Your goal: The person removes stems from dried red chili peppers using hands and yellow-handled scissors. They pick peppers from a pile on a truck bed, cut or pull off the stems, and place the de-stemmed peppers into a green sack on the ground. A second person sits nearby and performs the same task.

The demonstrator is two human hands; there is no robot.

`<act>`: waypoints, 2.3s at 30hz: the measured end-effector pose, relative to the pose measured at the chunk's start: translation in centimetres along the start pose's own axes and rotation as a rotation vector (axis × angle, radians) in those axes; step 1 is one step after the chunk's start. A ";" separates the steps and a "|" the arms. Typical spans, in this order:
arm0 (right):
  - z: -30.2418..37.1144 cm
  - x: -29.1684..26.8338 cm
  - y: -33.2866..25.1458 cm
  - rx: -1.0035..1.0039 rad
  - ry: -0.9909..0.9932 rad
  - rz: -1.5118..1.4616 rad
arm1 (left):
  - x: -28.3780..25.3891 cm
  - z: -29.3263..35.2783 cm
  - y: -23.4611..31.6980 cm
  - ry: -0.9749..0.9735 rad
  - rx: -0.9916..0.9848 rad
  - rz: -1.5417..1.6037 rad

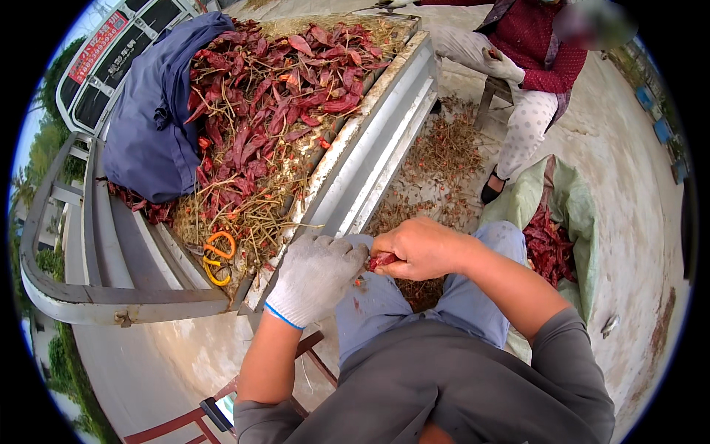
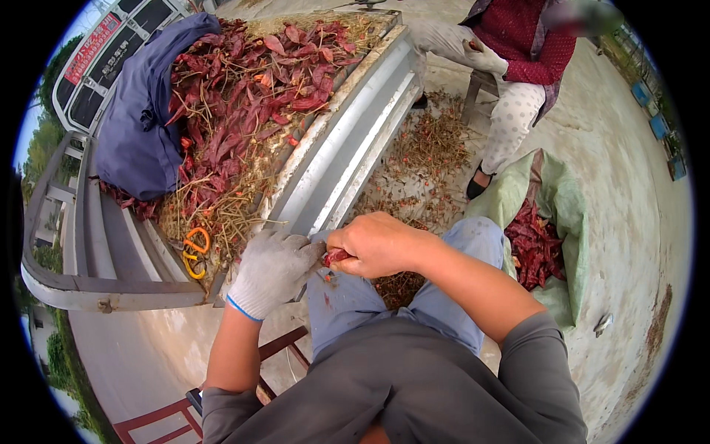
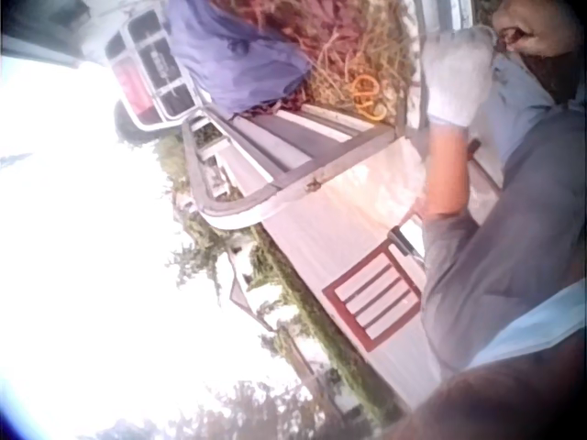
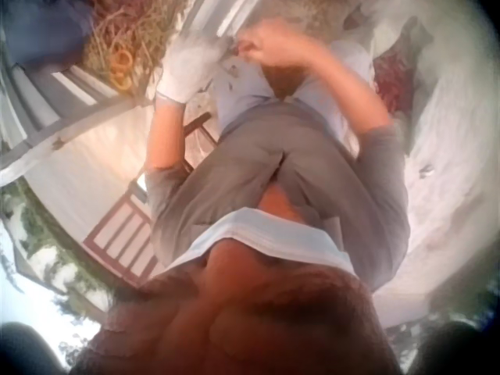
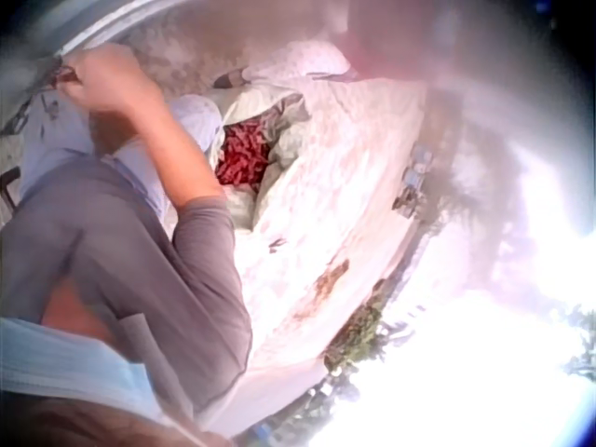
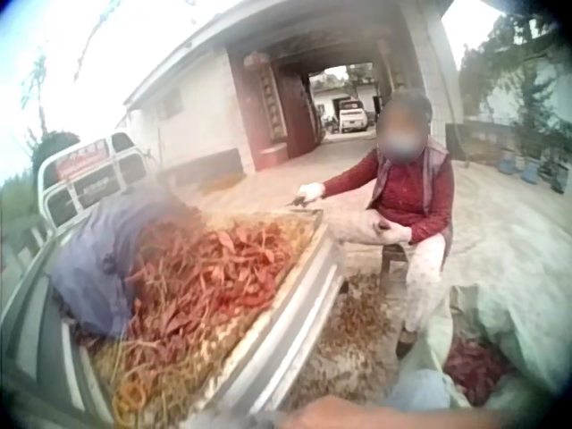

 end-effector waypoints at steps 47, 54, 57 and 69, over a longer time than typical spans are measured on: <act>34.2 -0.7 25.7 0.895 0.877 0.018 | -2.5 4.6 -16.9 0.418 -0.751 -0.140; 26.4 -2.3 20.2 0.700 0.910 -0.140 | -0.1 2.3 -19.0 0.389 -0.716 -0.045; 24.5 -1.8 18.3 0.695 0.867 -0.272 | -0.6 5.1 -18.7 0.563 -0.832 0.121; 1.6 3.2 5.7 0.356 0.316 -0.583 | 1.0 10.2 -16.8 0.750 -1.127 0.581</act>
Point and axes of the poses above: each hand's wrist, its own z-axis away from the middle knuckle, its own x-axis out of the palm, y = z × x, the point moved 4 cm from there along -z, towards the middle knuckle, and after that the axes turned 3 degrees about z, right-handed, at the moved point
